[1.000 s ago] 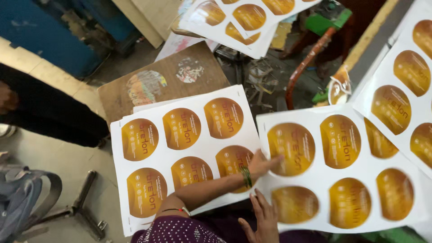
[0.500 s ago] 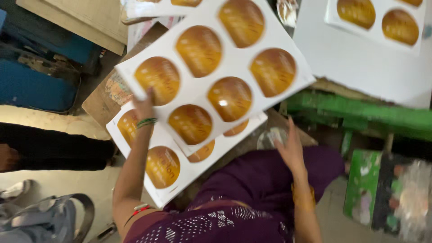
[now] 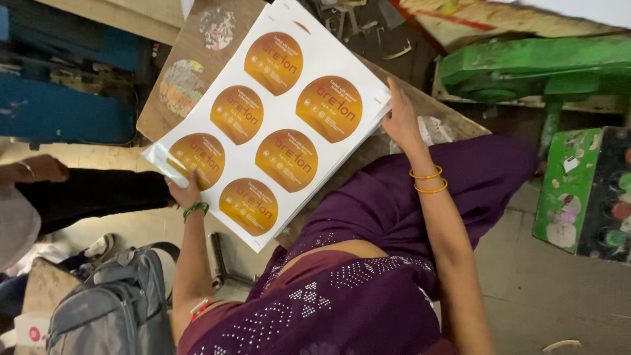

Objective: The person repeatedly picks up white packaging sheets with orange circular labels from a nearby pile and stacks them on a cardboard surface. The hands align and smooth the sheets as they are placed in a growing stack.

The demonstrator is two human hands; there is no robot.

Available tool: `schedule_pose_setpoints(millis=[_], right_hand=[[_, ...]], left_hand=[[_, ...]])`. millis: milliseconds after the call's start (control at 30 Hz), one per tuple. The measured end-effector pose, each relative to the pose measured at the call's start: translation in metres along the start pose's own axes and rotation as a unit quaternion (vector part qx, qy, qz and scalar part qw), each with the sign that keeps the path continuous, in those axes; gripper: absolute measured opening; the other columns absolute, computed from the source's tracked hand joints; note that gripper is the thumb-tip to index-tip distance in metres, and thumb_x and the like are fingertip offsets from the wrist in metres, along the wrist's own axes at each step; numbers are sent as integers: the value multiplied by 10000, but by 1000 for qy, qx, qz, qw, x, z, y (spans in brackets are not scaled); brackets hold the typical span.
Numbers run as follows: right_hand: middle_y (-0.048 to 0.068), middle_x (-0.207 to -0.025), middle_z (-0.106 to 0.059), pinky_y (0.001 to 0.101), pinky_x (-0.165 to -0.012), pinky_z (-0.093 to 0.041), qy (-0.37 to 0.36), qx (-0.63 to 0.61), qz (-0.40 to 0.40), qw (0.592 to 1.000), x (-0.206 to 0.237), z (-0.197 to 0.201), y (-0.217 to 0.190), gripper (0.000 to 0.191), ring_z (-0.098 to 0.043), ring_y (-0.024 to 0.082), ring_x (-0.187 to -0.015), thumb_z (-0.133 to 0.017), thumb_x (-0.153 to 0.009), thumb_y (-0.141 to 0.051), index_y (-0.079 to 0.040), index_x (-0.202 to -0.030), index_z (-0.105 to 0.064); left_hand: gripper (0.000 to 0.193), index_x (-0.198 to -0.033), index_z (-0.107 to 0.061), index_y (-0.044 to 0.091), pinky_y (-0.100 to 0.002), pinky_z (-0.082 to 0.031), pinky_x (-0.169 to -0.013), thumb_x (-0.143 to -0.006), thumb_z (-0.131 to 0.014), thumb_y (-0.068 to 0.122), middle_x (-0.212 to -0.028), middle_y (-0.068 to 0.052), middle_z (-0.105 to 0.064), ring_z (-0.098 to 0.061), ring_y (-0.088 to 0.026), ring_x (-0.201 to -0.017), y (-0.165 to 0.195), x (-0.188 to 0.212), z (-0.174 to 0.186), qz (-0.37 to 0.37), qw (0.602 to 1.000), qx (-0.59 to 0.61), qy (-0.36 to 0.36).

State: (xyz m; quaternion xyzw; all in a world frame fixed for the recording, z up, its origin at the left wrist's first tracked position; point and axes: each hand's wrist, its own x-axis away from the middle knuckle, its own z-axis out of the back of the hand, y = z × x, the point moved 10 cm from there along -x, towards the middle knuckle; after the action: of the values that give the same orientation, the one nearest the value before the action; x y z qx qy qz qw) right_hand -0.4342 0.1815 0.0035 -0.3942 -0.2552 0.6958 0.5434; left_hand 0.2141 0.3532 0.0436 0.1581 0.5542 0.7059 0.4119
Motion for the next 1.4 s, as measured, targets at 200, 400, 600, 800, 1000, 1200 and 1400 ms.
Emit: schedule_pose_setpoints(millis=[200, 400, 600, 800, 1000, 1200, 1400], right_hand=[[306, -1493, -521, 467, -1167, -420, 13, 5, 1, 1000, 5, 1, -7, 698, -496, 462, -1386, -587, -842, 99, 25, -1522, -447], [305, -1434, -538, 494, -1127, -421, 62, -5, 17, 998, 10, 27, -26, 719, -506, 484, -1327, -572, -802, 137, 55, -1506, -449], [277, -1385, -575, 489, -1107, -443, 77, 2, 7, 997, 13, 49, -35, 710, -538, 465, -1293, -502, -776, 183, 50, -1473, -512], [243, -1306, -632, 468, -1016, -509, 70, 5, -16, 997, 21, 49, -37, 603, -607, 444, -1202, -524, -782, 163, -7, -1351, -631], [223, -1233, -652, 485, -983, -508, 64, 26, -31, 997, 25, 50, -43, 570, -615, 441, -1154, -585, -816, 122, -25, -1365, -636], [238, -1290, -637, 488, -995, -496, 80, 46, -3, 996, 35, 59, -65, 641, -605, 446, -1183, -561, -799, 147, -31, -1412, -608], [193, -1310, -660, 420, -866, -521, 69, -29, -119, 990, 47, 77, -43, 588, -645, 383, -1166, -531, -841, 135, -52, -1393, -604]], left_hand=[[618, -1352, -539, -64, -370, -543, -959, -890, -898, 135, -1243, -178, -688, -666, -236, -1079, 2, -8, -26, -6, 990, -137, -28], [675, -1437, -533, -27, -362, -539, -882, -908, -847, 250, -1195, -174, -682, -655, -251, -1019, 13, -28, -14, 37, 977, -200, 68], [725, -1443, -440, -26, -374, -558, -849, -940, -777, 373, -1178, -197, -670, -670, -267, -1024, 1, -93, -14, 82, 990, -27, 108], [530, -1152, -752, 38, -478, -509, -945, -1055, -644, 548, -1113, -231, -728, -666, -392, -1074, 14, -135, -42, 59, 925, -375, -5], [377, -1026, -771, 112, -476, -531, -881, -886, -744, 461, -1070, -155, -737, -691, -358, -1013, 48, -99, -32, 22, 914, -405, 29], [230, -1112, -737, 62, -466, -502, -1026, -900, -757, 148, -1184, -152, -708, -649, -354, -1165, 63, -93, -66, -131, 945, -291, 66], [612, -1551, -481, 172, -604, -110, -1261, -1005, -643, 395, -1590, -184, -389, -280, -382, -1510, 59, -77, -278, -94, 933, -294, -185]])
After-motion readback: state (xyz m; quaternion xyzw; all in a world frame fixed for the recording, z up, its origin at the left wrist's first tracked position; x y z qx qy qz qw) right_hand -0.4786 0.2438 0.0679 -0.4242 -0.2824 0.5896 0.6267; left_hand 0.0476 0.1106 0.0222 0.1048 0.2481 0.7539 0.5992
